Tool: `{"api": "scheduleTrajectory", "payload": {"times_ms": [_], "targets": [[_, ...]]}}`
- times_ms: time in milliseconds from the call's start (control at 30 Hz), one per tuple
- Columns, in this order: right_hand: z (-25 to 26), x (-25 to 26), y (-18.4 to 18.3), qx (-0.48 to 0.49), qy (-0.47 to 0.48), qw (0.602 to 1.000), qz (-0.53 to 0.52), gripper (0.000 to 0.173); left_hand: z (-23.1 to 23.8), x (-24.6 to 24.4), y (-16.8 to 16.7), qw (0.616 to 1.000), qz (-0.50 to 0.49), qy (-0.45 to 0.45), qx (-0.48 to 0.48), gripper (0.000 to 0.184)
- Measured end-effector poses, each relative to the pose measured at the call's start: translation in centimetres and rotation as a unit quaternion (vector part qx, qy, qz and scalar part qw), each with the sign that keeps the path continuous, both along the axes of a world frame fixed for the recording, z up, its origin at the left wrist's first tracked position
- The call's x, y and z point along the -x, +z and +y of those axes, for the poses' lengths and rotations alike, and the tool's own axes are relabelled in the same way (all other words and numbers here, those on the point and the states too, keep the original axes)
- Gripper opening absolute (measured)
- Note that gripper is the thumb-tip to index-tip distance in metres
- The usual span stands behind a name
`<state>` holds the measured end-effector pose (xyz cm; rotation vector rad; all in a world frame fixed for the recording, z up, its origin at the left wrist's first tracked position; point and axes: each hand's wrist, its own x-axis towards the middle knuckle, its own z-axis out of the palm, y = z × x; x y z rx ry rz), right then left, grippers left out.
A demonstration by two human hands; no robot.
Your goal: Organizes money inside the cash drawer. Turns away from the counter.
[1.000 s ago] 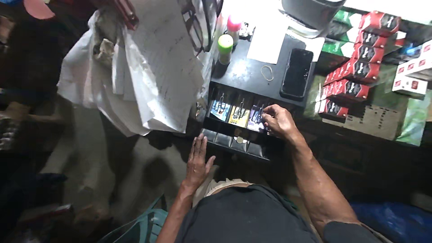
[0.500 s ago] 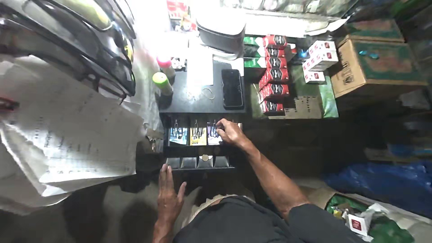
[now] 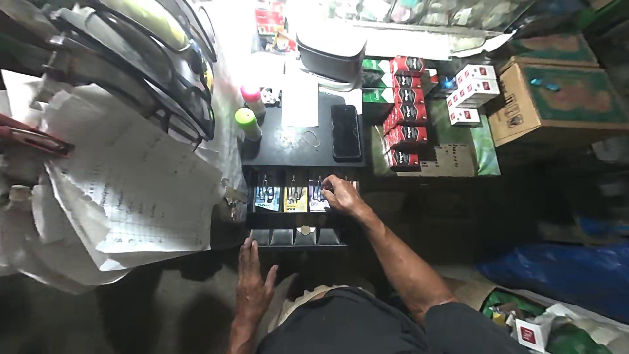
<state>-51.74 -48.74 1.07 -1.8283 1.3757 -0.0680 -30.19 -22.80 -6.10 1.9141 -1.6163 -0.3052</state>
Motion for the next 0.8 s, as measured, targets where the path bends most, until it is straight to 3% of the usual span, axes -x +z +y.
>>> {"api": "scheduleTrajectory", "payload": {"times_ms": [500,800], "targets": [[0.7,0.1,0.0,0.027,-0.001,0.999,-0.026,0.030,-0.2,-0.5,0.6,0.999,0.026,0.005,-0.034,0.074],[0.5,-1.8,0.0,0.016,-0.023,0.999,0.034,0.032,0.5,-0.8,0.6,1.000,0.018,-0.001,-0.021,0.077]]}}
